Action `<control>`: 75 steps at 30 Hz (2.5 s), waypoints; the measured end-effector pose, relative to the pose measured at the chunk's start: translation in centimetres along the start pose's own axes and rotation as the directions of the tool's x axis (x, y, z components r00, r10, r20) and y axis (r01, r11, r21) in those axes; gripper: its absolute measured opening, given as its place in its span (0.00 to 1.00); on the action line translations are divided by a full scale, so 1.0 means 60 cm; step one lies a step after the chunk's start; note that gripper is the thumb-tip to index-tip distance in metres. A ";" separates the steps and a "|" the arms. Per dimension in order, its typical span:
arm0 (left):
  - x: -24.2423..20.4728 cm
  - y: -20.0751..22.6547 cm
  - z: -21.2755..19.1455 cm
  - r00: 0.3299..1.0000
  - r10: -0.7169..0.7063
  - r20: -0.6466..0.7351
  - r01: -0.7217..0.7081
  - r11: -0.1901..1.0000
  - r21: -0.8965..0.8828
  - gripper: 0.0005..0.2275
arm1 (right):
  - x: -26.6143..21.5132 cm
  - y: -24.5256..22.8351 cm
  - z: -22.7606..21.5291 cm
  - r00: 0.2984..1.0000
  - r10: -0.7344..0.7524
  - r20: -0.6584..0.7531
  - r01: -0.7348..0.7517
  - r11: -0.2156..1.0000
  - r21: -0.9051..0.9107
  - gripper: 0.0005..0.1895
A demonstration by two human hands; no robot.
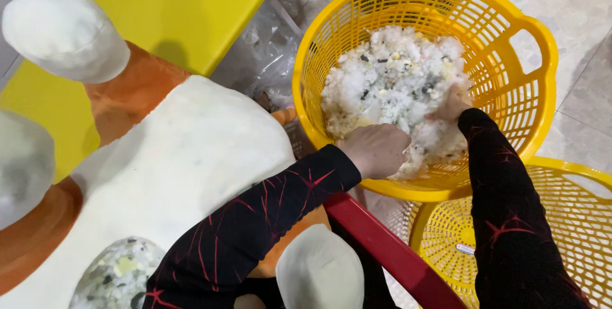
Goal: The person repeatedly scoops white stuffing from a yellow basket and packs it into the open cavity of a large plush toy. They use both hands to push and distribute the stuffing inside the toy's body throughout the clip.
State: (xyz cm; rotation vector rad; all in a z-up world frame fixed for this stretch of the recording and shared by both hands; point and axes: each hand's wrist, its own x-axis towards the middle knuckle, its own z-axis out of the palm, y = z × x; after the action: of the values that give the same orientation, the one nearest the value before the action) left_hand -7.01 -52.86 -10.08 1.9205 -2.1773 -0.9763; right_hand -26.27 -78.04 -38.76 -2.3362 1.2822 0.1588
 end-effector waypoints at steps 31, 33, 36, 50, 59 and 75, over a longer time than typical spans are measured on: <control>0.049 -0.054 -0.066 0.760 -0.071 -0.646 -0.305 0.839 -0.450 0.46 | -0.170 -0.089 -0.417 0.970 -0.240 -0.049 0.169 0.512 0.842 0.21; 0.045 -0.054 -0.113 0.772 -0.123 -0.623 -0.334 0.756 -0.563 0.50 | -0.168 -0.133 -0.457 0.928 -0.371 -0.042 0.224 0.464 0.857 0.22; -0.010 -0.052 -0.172 0.812 -0.105 -0.575 -0.400 0.616 -0.678 0.53 | -0.179 -0.240 -0.507 0.849 -0.527 -0.035 0.317 0.455 0.832 0.21; -0.748 0.005 -0.162 0.509 -0.475 -0.718 0.060 0.852 -0.520 0.29 | -0.442 -0.948 -0.352 -0.001 -0.995 0.102 0.708 0.072 0.703 0.24; -0.847 -0.050 -0.029 0.466 -0.359 -0.809 0.408 0.898 -0.164 0.23 | -0.531 -1.044 -0.165 -0.182 -0.982 0.057 0.952 -0.161 0.259 0.33; -0.829 -0.114 0.041 0.701 -0.244 -0.671 0.432 0.893 0.127 0.24 | -0.541 -0.953 -0.163 -0.160 -0.867 0.472 0.811 -0.389 -0.438 0.31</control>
State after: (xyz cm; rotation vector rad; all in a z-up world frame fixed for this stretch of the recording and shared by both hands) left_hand 8.32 -6.45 1.62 2.3706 -1.6328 0.0398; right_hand 1.45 -31.55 -0.18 -3.1232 -1.3776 -0.0765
